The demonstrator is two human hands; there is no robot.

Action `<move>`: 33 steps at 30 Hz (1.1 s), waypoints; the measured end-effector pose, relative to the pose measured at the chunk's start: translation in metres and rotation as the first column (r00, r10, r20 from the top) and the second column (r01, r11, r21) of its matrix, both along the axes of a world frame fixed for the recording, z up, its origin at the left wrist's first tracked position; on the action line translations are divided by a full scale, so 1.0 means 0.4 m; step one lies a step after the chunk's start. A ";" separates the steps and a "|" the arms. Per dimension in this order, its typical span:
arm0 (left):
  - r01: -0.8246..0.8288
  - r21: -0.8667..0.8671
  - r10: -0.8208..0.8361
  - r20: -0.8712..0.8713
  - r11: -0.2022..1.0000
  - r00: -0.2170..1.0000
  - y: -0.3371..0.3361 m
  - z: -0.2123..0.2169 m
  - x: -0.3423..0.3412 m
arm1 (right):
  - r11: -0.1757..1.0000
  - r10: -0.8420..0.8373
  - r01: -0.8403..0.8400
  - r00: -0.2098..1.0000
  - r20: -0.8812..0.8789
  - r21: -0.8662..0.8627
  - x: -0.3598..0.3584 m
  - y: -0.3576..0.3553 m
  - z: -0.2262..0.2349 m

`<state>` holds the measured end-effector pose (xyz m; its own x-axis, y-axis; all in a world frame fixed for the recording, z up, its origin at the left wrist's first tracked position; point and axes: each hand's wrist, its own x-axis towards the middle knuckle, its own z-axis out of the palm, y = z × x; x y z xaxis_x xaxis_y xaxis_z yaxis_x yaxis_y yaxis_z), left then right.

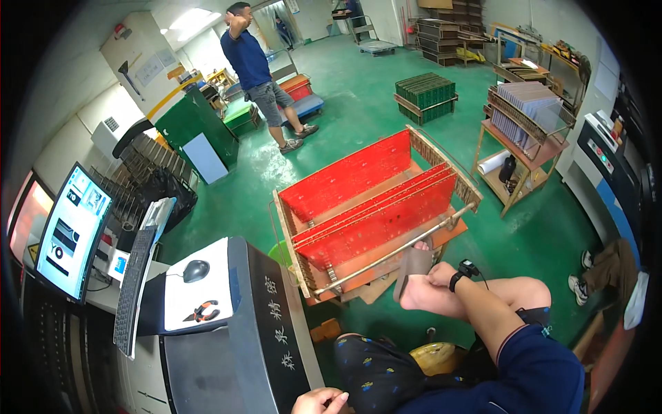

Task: Load printed circuit boards into a machine and organize them into a storage rack.

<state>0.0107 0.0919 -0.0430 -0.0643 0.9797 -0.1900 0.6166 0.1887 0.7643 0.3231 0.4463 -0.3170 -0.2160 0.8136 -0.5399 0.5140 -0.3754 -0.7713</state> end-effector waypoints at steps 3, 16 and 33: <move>0.001 0.003 -0.001 -0.017 1.000 1.000 0.002 -0.003 0.002 | 0.999 0.028 -0.029 1.000 0.013 0.033 0.005 -0.002 -0.005; -0.049 -0.120 0.058 0.066 0.992 0.996 0.018 0.076 0.029 | 0.953 0.118 -0.185 0.956 0.268 0.239 -0.004 0.001 -0.012; 0.000 -0.045 0.000 0.011 0.999 1.000 0.022 0.081 0.028 | 0.806 0.161 -0.272 0.955 0.247 0.525 -0.016 -0.101 0.065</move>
